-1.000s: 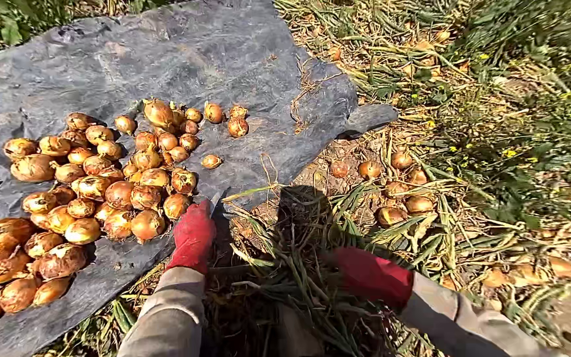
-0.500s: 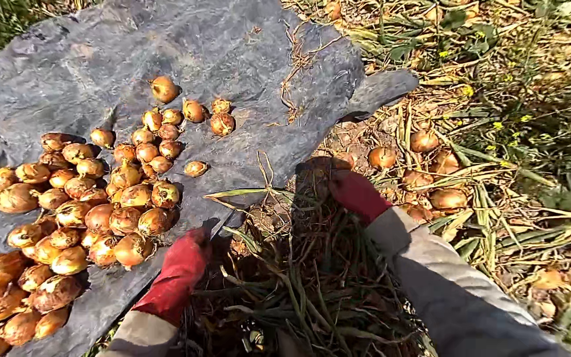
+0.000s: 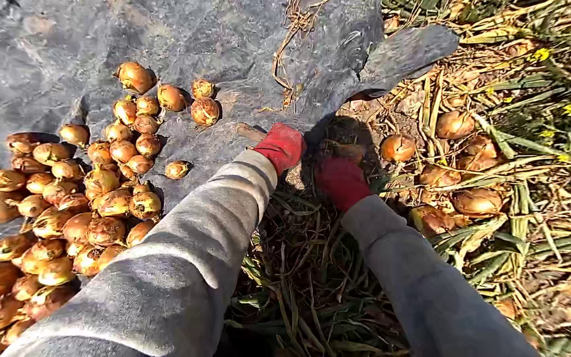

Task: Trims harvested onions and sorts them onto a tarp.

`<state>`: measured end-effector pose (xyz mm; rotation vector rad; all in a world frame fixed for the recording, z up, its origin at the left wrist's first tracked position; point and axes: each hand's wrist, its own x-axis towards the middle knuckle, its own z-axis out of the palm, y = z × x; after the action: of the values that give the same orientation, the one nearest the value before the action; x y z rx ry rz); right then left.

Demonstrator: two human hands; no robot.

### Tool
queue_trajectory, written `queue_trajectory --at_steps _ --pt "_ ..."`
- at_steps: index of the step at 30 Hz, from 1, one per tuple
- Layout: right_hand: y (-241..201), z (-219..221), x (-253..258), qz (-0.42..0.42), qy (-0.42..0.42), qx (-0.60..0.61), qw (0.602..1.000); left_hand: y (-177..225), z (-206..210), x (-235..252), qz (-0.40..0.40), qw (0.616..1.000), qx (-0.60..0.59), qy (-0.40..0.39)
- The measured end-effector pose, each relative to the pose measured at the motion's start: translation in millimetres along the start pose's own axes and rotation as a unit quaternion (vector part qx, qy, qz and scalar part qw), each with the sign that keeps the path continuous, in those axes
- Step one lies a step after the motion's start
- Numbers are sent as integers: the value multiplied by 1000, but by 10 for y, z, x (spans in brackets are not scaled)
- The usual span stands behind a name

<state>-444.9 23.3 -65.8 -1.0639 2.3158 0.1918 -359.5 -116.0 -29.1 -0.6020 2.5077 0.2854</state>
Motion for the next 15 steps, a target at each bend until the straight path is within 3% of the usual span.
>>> queue_trajectory --at_steps 4,8,12,15 --pt "154 -19 100 -52 -20 26 998 19 -111 338 30 995 90 -13" --pt "221 -49 127 -72 -20 31 997 192 -247 482 73 993 84 -47" --pt "291 27 148 -90 -11 6 996 373 -19 335 98 995 23 0" --pt "371 31 46 -111 7 19 994 463 -91 134 116 991 63 9"
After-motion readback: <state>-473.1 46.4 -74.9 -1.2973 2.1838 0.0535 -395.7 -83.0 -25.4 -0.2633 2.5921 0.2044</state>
